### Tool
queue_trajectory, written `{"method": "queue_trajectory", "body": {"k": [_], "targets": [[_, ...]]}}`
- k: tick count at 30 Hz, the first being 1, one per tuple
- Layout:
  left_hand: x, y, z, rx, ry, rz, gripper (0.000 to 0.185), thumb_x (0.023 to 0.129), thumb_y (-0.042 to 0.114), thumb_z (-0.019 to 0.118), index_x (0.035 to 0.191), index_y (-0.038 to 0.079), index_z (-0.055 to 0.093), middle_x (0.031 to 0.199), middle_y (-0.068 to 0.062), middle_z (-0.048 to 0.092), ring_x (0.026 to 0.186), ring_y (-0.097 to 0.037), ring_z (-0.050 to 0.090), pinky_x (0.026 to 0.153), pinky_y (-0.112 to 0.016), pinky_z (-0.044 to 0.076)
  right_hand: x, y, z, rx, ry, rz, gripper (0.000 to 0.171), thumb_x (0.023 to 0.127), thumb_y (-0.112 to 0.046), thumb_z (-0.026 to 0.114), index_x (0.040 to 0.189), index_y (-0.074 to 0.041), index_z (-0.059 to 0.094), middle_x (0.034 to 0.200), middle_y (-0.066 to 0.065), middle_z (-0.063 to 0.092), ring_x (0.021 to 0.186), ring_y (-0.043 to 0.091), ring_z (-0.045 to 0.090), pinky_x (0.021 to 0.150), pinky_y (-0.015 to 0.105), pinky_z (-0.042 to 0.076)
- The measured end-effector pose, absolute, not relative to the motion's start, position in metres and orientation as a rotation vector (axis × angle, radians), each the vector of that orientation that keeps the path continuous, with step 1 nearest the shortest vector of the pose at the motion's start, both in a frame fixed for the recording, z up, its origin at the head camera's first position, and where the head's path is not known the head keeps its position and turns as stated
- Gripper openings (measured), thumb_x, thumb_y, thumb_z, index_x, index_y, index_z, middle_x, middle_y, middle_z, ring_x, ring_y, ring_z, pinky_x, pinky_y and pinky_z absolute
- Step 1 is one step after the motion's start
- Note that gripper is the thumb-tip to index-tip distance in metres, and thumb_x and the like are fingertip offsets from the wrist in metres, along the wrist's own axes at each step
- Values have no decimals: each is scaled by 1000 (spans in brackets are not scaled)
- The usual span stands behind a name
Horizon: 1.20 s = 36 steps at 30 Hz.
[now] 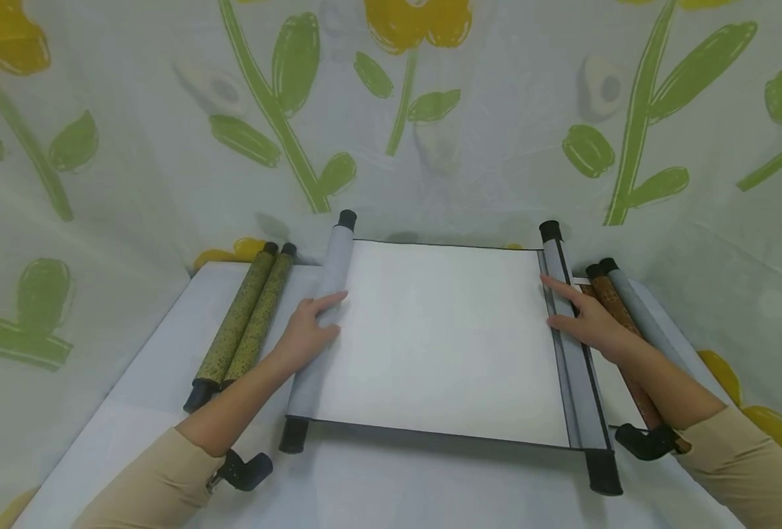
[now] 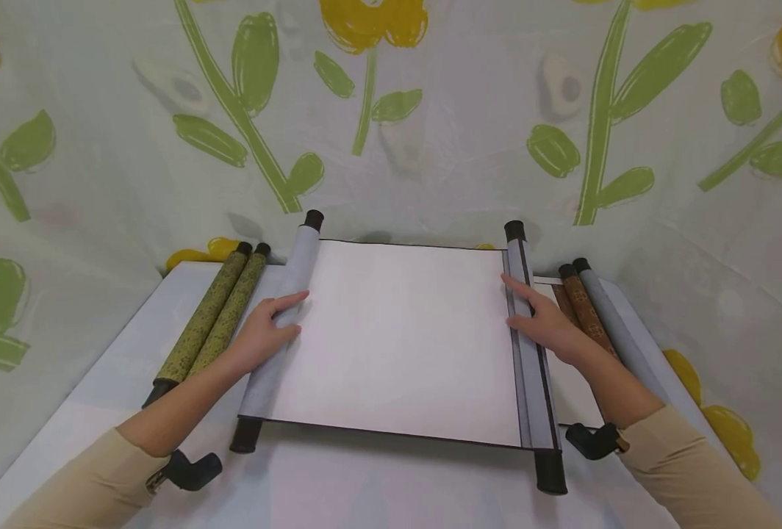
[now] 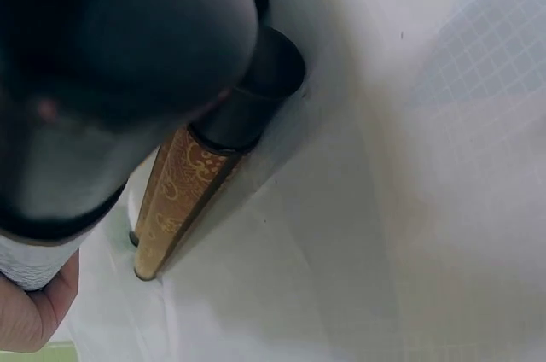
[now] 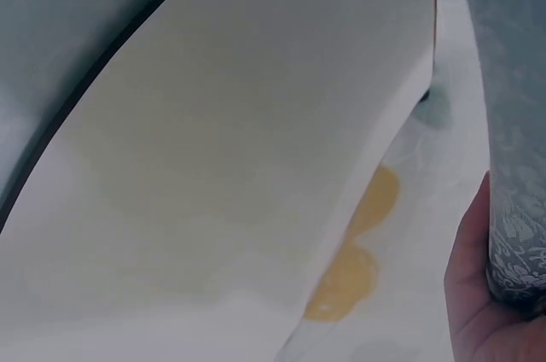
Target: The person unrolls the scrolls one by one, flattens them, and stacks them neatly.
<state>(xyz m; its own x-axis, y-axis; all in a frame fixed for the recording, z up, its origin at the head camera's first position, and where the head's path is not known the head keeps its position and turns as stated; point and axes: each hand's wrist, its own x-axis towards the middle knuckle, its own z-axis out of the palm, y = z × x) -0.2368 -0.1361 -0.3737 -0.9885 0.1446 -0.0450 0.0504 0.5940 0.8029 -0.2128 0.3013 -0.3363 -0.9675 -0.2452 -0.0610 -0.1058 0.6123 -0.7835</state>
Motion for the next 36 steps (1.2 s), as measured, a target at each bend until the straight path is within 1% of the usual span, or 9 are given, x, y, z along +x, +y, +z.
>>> {"method": "queue_trajectory", "body": {"k": [3, 6, 9, 13, 17, 18, 25, 30, 36], "targets": [[-237, -137, -375, 176, 2707, 1365, 57, 86, 3, 51, 141, 17, 46, 131, -25, 39, 119, -37, 42, 97, -56, 37, -213, 301, -336, -271, 2684, -1275, 75, 92, -7, 57, 152, -11, 12, 155, 26, 5, 139, 49, 7, 101, 67, 20], [-238, -137, -375, 177, 2705, 1369, 57, 86, 4, 50, 141, 18, 47, 132, -26, 38, 120, -38, 42, 98, -56, 37, -213, 302, -337, -219, 2701, -1250, 84, 89, -18, 65, 153, -16, 11, 154, 28, 4, 138, 50, 7, 101, 68, 20], [-238, -137, -375, 160, 2704, 1366, 56, 87, 8, 57, 141, 18, 47, 132, -25, 39, 122, -38, 41, 98, -56, 36, -213, 303, -339, -163, 2729, -1215, 96, 81, -28, 74, 153, -20, 12, 153, 31, 5, 138, 51, 9, 100, 69, 21], [-238, -136, -374, 129, 2713, 1343, 64, 81, 16, 72, 140, 18, 48, 132, -24, 41, 123, -40, 40, 99, -57, 36, -213, 303, -341, -117, 2751, -1198, 101, 75, -30, 79, 153, -25, 14, 153, 30, 8, 137, 50, 13, 99, 68, 24], [-237, -135, -373, 132, 2726, 1322, 68, 78, 16, 76, 140, 17, 48, 131, -24, 41, 122, -40, 41, 99, -57, 36, -213, 302, -340, -109, 2743, -1197, 98, 78, -25, 77, 153, -23, 14, 153, 30, 8, 137, 50, 13, 100, 68, 23], [-237, -135, -373, 134, 2730, 1316, 68, 78, 16, 76, 140, 17, 48, 131, -24, 41, 122, -40, 41, 99, -57, 36, -212, 302, -339, -132, 2728, -1202, 97, 79, -24, 76, 153, -20, 13, 153, 30, 6, 137, 51, 10, 101, 69, 20], [-236, -140, -372, 164, 2758, 1313, 62, 81, 9, 69, 139, 15, 49, 135, -23, 40, 126, -41, 38, 101, -57, 34, -212, 308, -337, -220, 2687, -1204, 82, 89, -13, 63, 153, -13, 10, 154, 30, 4, 138, 51, 7, 101, 69, 18], [-236, -141, -371, 170, 2742, 1333, 60, 82, 4, 60, 139, 14, 48, 137, -25, 38, 129, -41, 36, 103, -58, 32, -211, 313, -338, -223, 2683, -1209, 79, 90, -6, 58, 152, -11, 10, 153, 30, 5, 138, 51, 8, 101, 67, 21], [-236, -141, -372, 167, 2732, 1357, 58, 83, 2, 54, 139, 13, 48, 141, -26, 34, 131, -42, 33, 104, -58, 31, -210, 316, -337, -227, 2699, -1213, 78, 89, -5, 57, 152, -10, 11, 153, 31, 7, 137, 51, 8, 101, 66, 20]]}}
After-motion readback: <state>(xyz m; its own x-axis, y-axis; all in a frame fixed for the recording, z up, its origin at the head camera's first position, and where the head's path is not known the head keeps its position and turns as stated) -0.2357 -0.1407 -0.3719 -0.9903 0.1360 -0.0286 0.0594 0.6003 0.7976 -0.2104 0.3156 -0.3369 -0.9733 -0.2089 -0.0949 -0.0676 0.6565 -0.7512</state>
